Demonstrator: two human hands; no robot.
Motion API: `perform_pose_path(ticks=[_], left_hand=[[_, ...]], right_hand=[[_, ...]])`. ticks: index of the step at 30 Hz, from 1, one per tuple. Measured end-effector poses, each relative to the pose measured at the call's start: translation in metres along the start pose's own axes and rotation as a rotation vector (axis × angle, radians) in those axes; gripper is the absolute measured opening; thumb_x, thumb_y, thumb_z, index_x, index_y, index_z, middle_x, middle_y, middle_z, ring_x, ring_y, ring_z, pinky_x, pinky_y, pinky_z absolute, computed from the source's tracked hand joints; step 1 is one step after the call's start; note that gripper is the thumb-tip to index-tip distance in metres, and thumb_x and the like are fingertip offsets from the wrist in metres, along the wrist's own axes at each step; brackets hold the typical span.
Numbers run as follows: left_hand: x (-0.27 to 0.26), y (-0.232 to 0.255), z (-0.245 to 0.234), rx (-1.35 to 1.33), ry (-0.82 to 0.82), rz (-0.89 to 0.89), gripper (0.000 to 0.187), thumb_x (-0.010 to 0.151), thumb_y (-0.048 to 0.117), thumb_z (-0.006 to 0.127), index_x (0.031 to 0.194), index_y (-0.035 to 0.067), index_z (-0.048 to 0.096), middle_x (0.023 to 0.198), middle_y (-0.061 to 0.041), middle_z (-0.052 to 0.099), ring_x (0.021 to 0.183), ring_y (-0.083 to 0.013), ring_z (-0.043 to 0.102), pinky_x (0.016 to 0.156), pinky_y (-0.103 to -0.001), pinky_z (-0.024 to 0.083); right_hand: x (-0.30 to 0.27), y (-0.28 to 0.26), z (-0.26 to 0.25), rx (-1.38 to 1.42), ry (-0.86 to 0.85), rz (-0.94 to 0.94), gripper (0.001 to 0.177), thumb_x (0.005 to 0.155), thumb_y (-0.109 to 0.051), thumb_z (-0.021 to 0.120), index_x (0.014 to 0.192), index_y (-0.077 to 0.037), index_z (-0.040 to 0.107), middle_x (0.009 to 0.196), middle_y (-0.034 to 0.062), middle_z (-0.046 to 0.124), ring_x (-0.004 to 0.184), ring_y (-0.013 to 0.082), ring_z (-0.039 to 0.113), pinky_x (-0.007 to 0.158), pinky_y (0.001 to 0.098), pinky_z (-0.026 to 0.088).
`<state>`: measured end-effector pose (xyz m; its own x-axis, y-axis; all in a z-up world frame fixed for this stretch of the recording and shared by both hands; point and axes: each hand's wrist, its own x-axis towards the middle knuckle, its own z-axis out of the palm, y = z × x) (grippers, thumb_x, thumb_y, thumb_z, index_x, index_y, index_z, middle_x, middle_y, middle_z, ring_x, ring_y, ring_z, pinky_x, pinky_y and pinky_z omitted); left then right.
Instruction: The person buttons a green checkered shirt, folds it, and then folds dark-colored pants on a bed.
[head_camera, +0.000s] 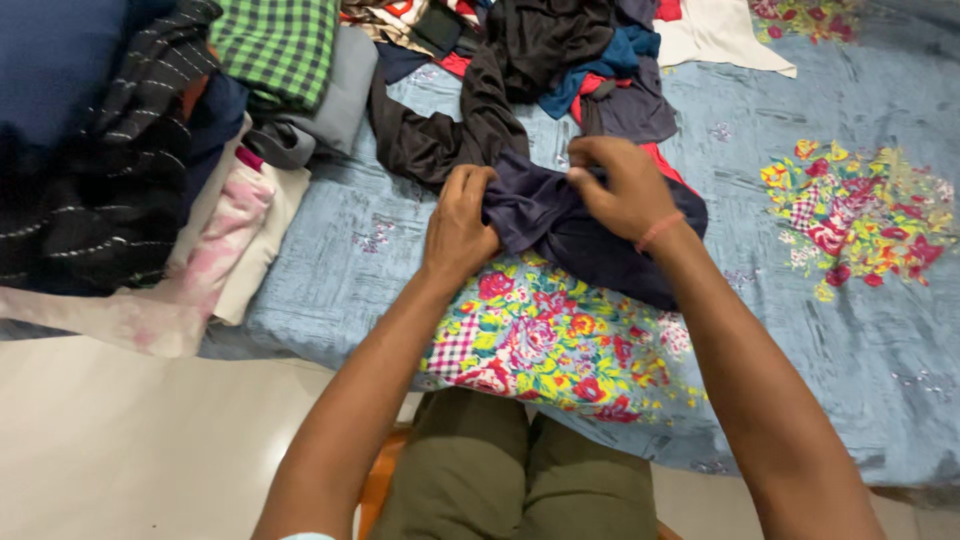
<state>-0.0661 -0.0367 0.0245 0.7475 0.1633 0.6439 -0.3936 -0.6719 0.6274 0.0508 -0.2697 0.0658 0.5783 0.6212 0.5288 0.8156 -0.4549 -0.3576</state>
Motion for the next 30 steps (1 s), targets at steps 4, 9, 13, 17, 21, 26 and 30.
perform_pose_path(ticks=[4, 9, 13, 17, 21, 26, 30], left_hand=[[0.002, -0.002, 0.001, 0.047, -0.015, -0.058, 0.047, 0.075, 0.007, 0.074, 0.12, 0.003, 0.059, 0.118, -0.018, 0.059, 0.115, -0.041, 0.059, 0.096, -0.048, 0.05], [0.001, -0.008, 0.005, 0.102, -0.112, -0.021, 0.057, 0.074, 0.004, 0.072, 0.129, 0.001, 0.056, 0.118, -0.019, 0.057, 0.115, -0.0404, 0.057, 0.094, -0.047, 0.05], [0.001, -0.011, 0.009, 0.117, -0.096, -0.007, 0.064, 0.071, -0.007, 0.064, 0.133, 0.001, 0.055, 0.118, -0.018, 0.058, 0.115, -0.0391, 0.059, 0.093, -0.046, 0.052], [0.0, -0.009, 0.009, 0.127, -0.088, -0.037, 0.049, 0.076, -0.005, 0.066, 0.123, 0.002, 0.056, 0.114, -0.017, 0.058, 0.108, -0.0389, 0.062, 0.088, -0.048, 0.053], [0.003, -0.003, 0.004, 0.199, -0.058, -0.066, 0.033, 0.075, 0.001, 0.068, 0.104, 0.003, 0.055, 0.103, -0.016, 0.057, 0.101, -0.0396, 0.063, 0.079, -0.05, 0.052], [0.007, -0.008, 0.007, 0.136, -0.024, -0.25, 0.023, 0.077, 0.006, 0.065, 0.098, 0.007, 0.055, 0.1, -0.015, 0.058, 0.097, -0.0391, 0.063, 0.08, -0.052, 0.05], [0.011, -0.015, 0.009, 0.029, 0.023, -0.333, 0.026, 0.076, 0.006, 0.063, 0.101, 0.007, 0.055, 0.102, -0.013, 0.062, 0.096, -0.0381, 0.064, 0.083, -0.05, 0.051]], right_hand=[[0.048, 0.005, 0.049, 0.022, -0.361, 0.204, 0.049, 0.091, -0.032, 0.075, 0.128, -0.003, 0.064, 0.094, 0.0193, 0.073, 0.087, 0.0352, 0.071, 0.08, 0.0432, 0.055], [0.072, 0.023, 0.074, 0.174, -0.259, 0.224, 0.041, 0.088, -0.026, 0.079, 0.121, -0.004, 0.071, 0.093, 0.0175, 0.074, 0.086, 0.0316, 0.072, 0.076, 0.04, 0.056], [0.085, 0.013, 0.052, 0.153, -0.194, 0.221, 0.04, 0.091, -0.018, 0.078, 0.126, -0.004, 0.068, 0.085, 0.018, 0.07, 0.077, 0.0297, 0.067, 0.07, 0.0373, 0.053], [0.093, 0.019, 0.044, -0.065, -0.173, 0.025, 0.041, 0.089, -0.015, 0.08, 0.126, -0.004, 0.067, 0.088, 0.016, 0.072, 0.079, 0.0286, 0.068, 0.07, 0.0378, 0.051], [0.08, 0.039, 0.066, 0.055, -0.322, 0.171, 0.044, 0.088, -0.012, 0.079, 0.13, -0.006, 0.065, 0.087, 0.0124, 0.073, 0.078, 0.023, 0.07, 0.073, 0.0337, 0.053], [0.072, 0.057, 0.086, 0.257, -0.271, 0.284, 0.047, 0.088, -0.008, 0.078, 0.133, -0.008, 0.066, 0.096, 0.0101, 0.071, 0.083, 0.0248, 0.068, 0.077, 0.0336, 0.055], [0.072, 0.045, 0.074, 0.227, -0.12, 0.112, 0.051, 0.083, -0.004, 0.079, 0.131, -0.003, 0.062, 0.1, 0.0116, 0.069, 0.091, 0.0266, 0.067, 0.083, 0.0358, 0.055]])
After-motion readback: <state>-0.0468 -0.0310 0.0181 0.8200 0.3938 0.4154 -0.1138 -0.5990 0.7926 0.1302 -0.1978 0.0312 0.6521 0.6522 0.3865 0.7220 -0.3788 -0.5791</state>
